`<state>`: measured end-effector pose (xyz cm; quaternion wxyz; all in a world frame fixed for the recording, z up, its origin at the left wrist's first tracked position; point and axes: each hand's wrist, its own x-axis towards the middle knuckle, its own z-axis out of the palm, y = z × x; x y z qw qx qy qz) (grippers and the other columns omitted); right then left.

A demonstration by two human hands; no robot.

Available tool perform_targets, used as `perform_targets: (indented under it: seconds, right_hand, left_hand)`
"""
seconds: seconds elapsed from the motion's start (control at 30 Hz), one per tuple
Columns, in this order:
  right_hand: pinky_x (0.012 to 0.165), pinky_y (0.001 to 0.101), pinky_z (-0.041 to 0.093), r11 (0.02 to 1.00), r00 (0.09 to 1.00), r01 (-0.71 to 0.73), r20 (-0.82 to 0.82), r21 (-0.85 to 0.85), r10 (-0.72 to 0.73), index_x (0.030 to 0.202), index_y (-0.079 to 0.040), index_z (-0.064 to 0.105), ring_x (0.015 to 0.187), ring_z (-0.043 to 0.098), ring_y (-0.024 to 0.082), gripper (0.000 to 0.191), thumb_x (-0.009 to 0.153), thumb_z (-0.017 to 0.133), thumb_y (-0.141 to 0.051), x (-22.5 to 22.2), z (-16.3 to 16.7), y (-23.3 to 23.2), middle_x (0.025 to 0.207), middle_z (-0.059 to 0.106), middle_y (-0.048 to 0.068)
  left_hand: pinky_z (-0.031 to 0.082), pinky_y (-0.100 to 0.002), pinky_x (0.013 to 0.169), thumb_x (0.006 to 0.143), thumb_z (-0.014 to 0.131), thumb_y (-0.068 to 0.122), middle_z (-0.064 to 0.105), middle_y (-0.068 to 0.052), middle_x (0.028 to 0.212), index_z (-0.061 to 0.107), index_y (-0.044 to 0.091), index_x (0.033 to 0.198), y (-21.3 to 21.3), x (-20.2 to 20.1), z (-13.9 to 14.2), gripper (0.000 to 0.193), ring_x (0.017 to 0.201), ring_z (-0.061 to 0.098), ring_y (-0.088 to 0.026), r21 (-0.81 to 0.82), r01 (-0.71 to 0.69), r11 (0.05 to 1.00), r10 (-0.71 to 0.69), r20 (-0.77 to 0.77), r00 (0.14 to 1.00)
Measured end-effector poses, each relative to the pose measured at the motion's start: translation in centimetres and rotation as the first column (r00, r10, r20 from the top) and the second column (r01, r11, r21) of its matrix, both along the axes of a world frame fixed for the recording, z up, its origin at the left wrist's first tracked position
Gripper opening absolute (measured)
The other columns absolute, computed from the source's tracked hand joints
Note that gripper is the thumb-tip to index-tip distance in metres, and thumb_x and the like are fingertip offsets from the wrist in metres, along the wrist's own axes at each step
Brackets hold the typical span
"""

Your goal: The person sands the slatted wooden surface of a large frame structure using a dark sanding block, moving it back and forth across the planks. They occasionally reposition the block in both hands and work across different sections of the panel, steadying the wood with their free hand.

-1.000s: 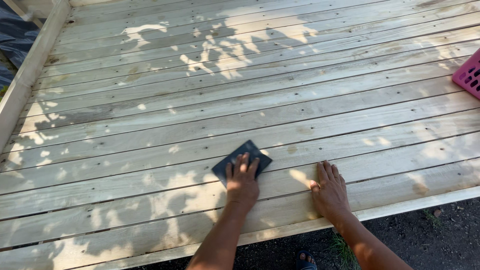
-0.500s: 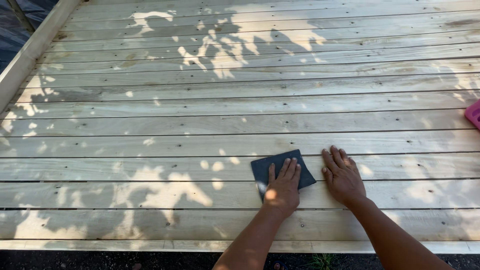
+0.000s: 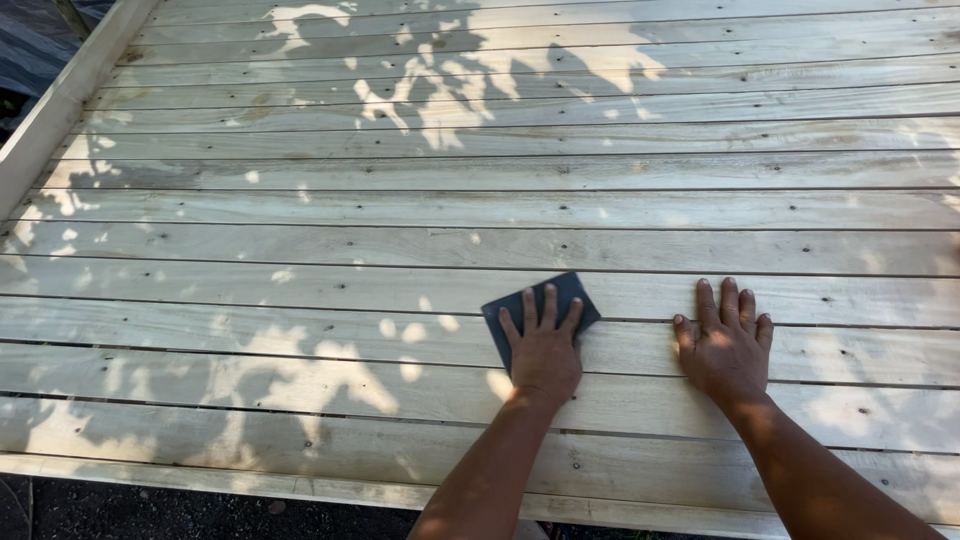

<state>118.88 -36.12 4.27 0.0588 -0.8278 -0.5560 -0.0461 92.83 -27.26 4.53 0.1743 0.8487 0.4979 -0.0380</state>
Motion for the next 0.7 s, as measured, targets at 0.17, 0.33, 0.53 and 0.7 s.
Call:
perform_targets:
  seconds: [0.17, 0.33, 0.53, 0.7]
  right_hand:
    - [0.122, 0.0593, 0.011, 1.0, 0.998, 0.026, -0.055, 0.001, -0.026, 0.161, -0.021, 0.031, 0.156, 0.014, 0.04, 0.071, 0.099, 0.039, -0.056, -0.1, 1.0, 0.5, 0.167, 0.025, 0.021]
    - [0.122, 0.059, 0.01, 0.999, 1.0, 0.026, 0.014, -0.035, -0.025, 0.161, -0.021, 0.029, 0.156, 0.013, 0.039, 0.071, 0.1, 0.036, -0.056, 0.1, 0.7, 1.4, 0.166, 0.022, 0.021]
    - [0.122, 0.0566, 0.008, 0.998, 0.999, 0.024, 0.025, -0.059, -0.023, 0.162, -0.02, 0.024, 0.155, 0.009, 0.038, 0.072, 0.101, 0.034, -0.057, 0.2, 0.5, 2.1, 0.168, 0.016, 0.019]
    - [0.124, 0.0527, 0.007, 0.998, 0.999, 0.034, 0.044, -0.05, -0.032, 0.163, -0.026, 0.02, 0.156, 0.008, 0.032, 0.073, 0.1, 0.034, -0.059, -0.6, 0.3, 2.4, 0.17, 0.014, 0.014]
  left_hand:
    - [0.002, -0.068, 0.121, 0.105, 0.031, 0.038, 0.012, 0.002, 0.171, 0.024, 0.029, 0.161, 3.3, -6.3, -0.6, 0.057, 0.157, 0.006, -0.028, 0.041, -0.049, 0.998, 0.048, 0.044, 0.998]
    - [0.012, -0.074, 0.12, 0.108, 0.031, 0.034, 0.02, -0.001, 0.173, 0.035, 0.025, 0.159, 12.5, -16.7, -0.7, 0.052, 0.159, 0.013, -0.032, 0.143, -0.704, 0.695, 0.706, 0.05, 0.707]
    - [0.001, -0.07, 0.12, 0.104, 0.033, 0.037, 0.009, -0.007, 0.171, 0.025, 0.023, 0.161, 10.3, 0.4, -0.7, 0.059, 0.157, 0.004, -0.036, 0.061, -0.193, 0.979, 0.192, 0.029, 0.981]
    - [-0.001, -0.064, 0.124, 0.105, 0.031, 0.036, 0.014, 0.004, 0.172, 0.028, 0.032, 0.16, 11.9, 0.2, -0.2, 0.055, 0.159, 0.006, -0.025, 0.042, 0.078, 0.996, -0.08, 0.064, 0.995]
